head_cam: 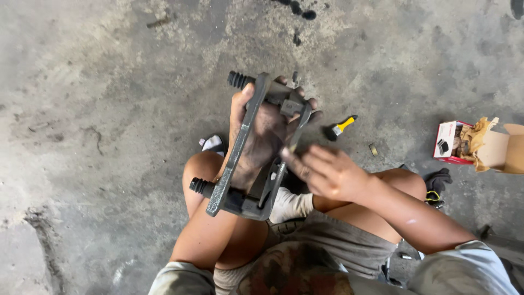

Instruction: The person sits on the workshop floor cleaning a dirty brake caliper. They first work on the caliper by hand, then use a yellow-handled brush to scrub brake dust off the caliper and brake pads, turning the caliper over to reach different sides, and finish by wiping the caliper surfaces with their fingers.

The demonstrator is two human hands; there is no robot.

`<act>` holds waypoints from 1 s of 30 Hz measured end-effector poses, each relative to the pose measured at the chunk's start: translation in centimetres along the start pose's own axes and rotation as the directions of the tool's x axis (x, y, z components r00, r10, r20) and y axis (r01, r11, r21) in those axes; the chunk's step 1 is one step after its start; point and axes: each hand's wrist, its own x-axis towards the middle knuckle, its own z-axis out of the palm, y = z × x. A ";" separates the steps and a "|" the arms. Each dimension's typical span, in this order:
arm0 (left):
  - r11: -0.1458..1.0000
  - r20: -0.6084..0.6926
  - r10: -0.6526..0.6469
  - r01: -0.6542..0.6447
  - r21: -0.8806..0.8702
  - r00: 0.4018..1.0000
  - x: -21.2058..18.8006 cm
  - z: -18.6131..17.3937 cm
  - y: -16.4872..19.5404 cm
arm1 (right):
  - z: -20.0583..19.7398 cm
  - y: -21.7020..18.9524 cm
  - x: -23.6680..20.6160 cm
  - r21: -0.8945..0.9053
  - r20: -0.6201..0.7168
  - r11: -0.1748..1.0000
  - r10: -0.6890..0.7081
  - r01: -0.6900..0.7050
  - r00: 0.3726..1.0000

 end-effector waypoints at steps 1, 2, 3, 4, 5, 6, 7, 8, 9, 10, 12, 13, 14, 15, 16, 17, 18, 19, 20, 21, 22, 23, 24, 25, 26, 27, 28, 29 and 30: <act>1.000 -0.009 0.002 -0.002 -0.001 1.000 0.0 0.0 0.1 | 0.2 0.0 0.1 -0.014 0.009 0.999 -0.037 0.037 0.999; 1.000 -0.019 0.008 -0.008 -0.003 1.000 -0.1 0.0 0.1 | 0.4 0.1 0.2 -0.022 0.000 1.000 0.015 -0.015 1.000; 1.000 -0.027 0.010 -0.010 0.000 1.000 -0.1 0.0 0.2 | 0.7 0.2 0.4 -0.025 -0.006 0.998 0.065 -0.065 0.998; 1.000 -0.040 0.006 -0.006 -0.002 0.999 -0.2 -0.1 0.2 | 0.9 0.3 0.4 -0.023 -0.008 0.992 0.120 -0.120 0.993; 1.000 -0.055 -0.001 0.001 -0.007 0.999 -0.3 -0.1 0.2 | 1.0 0.3 0.5 0.029 -0.048 0.996 0.090 -0.089 0.995; 1.000 -0.064 0.011 -0.012 -0.016 0.998 -0.3 -0.1 0.1 | 1.1 0.4 0.6 0.075 -0.095 0.996 0.056 -0.049 0.994; 0.999 -0.066 0.031 -0.032 -0.019 0.997 -0.3 -0.1 0.1 | 1.0 0.4 0.7 0.114 -0.150 0.994 0.015 0.002 0.989; 0.999 -0.066 0.049 -0.050 -0.020 0.997 -0.3 -0.1 0.0 | 0.9 0.5 0.8 0.064 -0.135 0.998 -0.010 0.019 0.991; 0.998 -0.064 0.055 -0.056 -0.015 0.996 -0.3 -0.2 0.0 | 0.8 0.6 1.0 0.016 -0.117 0.999 -0.029 0.031 0.993; 0.998 -0.063 0.062 -0.062 -0.012 0.996 -0.2 -0.2 0.0 | 0.5 0.6 1.2 -0.030 -0.097 0.999 -0.047 0.044 0.994; 0.998 -0.056 0.059 -0.060 -0.012 0.997 -0.2 -0.3 0.1 | 0.1 0.5 1.7 -0.088 -0.068 0.995 0.041 -0.047 0.997; 0.999 -0.052 0.045 -0.045 -0.017 0.998 -0.3 -0.3 0.2 | -0.1 0.4 2.0 -0.112 -0.049 0.989 0.094 -0.099 0.994; 0.999 -0.045 0.036 -0.037 -0.020 0.998 -0.2 -0.4 0.2 | -0.2 0.3 2.3 -0.060 -0.057 0.995 0.077 -0.080 0.995; 0.999 -0.060 0.047 -0.047 -0.007 0.997 -0.2 -0.4 0.3 | -0.2 0.2 2.6 -0.015 -0.075 0.999 0.048 -0.049 0.996; 0.998 -0.069 0.059 -0.058 0.009 0.996 -0.2 -0.5 0.3 | -0.2 0.0 2.8 0.024 -0.097 1.000 0.018 -0.016 0.995; 0.998 -0.082 0.063 -0.062 0.023 0.995 -0.2 -0.5 0.3 | -0.2 -0.1 2.8 -0.015 -0.097 1.000 0.003 -0.004 0.995; 0.997 -0.081 0.075 -0.073 0.030 0.994 -0.2 -0.6 0.3 | -0.1 -0.1 2.8 -0.051 -0.094 0.999 -0.008 0.003 0.996; 0.996 -0.081 0.088 -0.086 0.036 0.993 -0.1 -0.7 0.3 | 0.0 -0.2 2.7 -0.086 -0.087 0.996 -0.021 0.013 0.996; 0.994 -0.085 0.101 -0.098 0.038 0.991 -0.2 -0.7 0.2 | 0.1 -0.2 2.4 -0.065 -0.076 0.998 0.020 -0.025 0.997; 0.996 -0.068 0.087 -0.085 0.034 0.994 -0.2 -0.7 0.2 | 0.2 -0.1 2.1 -0.040 -0.062 0.997 0.067 -0.070 0.996; 0.997 -0.055 0.071 -0.069 0.027 0.996 -0.1 -0.8 0.1 | 0.3 0.0 1.8 -0.012 -0.043 0.993 0.117 -0.117 0.992; 0.998 -0.037 0.062 -0.062 0.022 0.997 -0.1 -0.8 0.1 | 0.7 0.0 1.5 -0.008 -0.052 0.995 0.096 -0.097 0.994; 0.998 -0.056 0.062 -0.061 0.018 0.997 -0.1 -0.7 0.0 | 0.9 0.1 1.3 -0.011 -0.070 0.998 0.065 -0.066 0.995; 0.998 -0.069 0.061 -0.060 0.016 0.996 -0.1 -0.7 0.0 | 1.2 0.2 1.1 -0.019 -0.091 0.999 0.034 -0.035 0.995; 0.999 -0.082 0.051 -0.051 0.013 0.995 0.0 -0.6 0.0 | 1.4 0.2 0.9 -0.003 -0.097 1.000 0.029 -0.029 0.995; 0.998 -0.081 0.057 -0.056 0.017 0.995 0.1 -0.4 0.0 | 1.6 0.2 0.8 0.013 -0.101 1.000 0.025 -0.024 0.995; 0.998 -0.085 0.065 -0.064 0.018 0.994 0.1 -0.3 -0.1 | 1.7 0.1 0.7 0.036 -0.102 0.999 0.020 -0.017 0.995; 0.998 -0.093 0.069 -0.068 0.015 0.993 0.1 -0.1 -0.2 | 1.8 0.1 0.7 0.001 -0.084 0.999 0.044 -0.044 0.995; 0.997 -0.066 0.076 -0.075 0.025 0.995 0.1 0.0 -0.2 | 1.9 0.0 0.6 -0.032 -0.067 0.997 0.072 -0.074 0.995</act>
